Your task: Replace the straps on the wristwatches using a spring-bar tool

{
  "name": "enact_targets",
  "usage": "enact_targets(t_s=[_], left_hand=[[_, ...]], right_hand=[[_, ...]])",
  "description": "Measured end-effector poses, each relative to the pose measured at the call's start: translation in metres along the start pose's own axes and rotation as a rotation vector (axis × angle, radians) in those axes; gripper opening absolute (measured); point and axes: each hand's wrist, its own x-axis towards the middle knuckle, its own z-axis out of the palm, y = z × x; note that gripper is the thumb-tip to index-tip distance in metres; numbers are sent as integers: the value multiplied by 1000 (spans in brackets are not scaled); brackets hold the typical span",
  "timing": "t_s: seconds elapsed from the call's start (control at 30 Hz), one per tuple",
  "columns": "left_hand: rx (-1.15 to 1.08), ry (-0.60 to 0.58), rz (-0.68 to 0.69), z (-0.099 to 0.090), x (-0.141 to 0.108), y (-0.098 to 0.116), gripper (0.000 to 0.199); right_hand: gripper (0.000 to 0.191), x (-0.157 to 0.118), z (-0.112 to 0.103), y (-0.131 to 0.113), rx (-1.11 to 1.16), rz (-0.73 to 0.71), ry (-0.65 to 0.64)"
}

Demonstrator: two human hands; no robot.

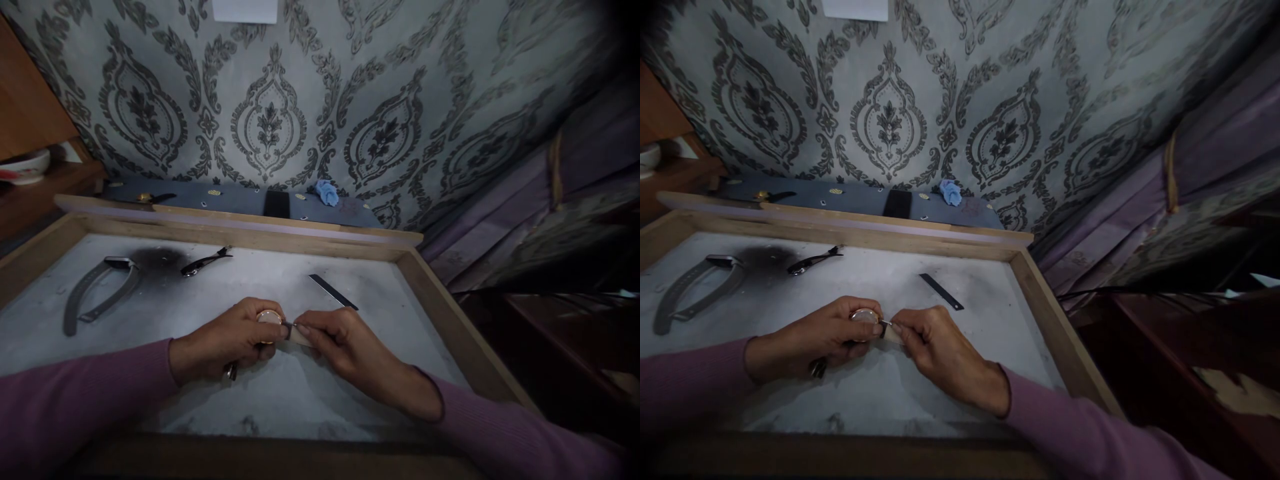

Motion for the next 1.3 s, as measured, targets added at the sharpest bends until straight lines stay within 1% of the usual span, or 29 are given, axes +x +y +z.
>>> enact_targets(t_s=[0.23,0.47,0.8,1.03,1.3], left_hand=[[-11,9,10,1,0,2,15],[-25,-4,16,-1,3,-1,14],[-69,-21,-12,-1,2,5,19],[-48,-21,-62,-2,2,8,19],[-23,-19,-73,-2,0,12,20]], right_hand=[[30,1,0,-4,0,19,16],[29,0,-1,-6,-11,28,29],[30,1,1,-3,-26,15,56],[31,0,1,-5,-50,23,65],[29,1,1,-7,-50,36,57]])
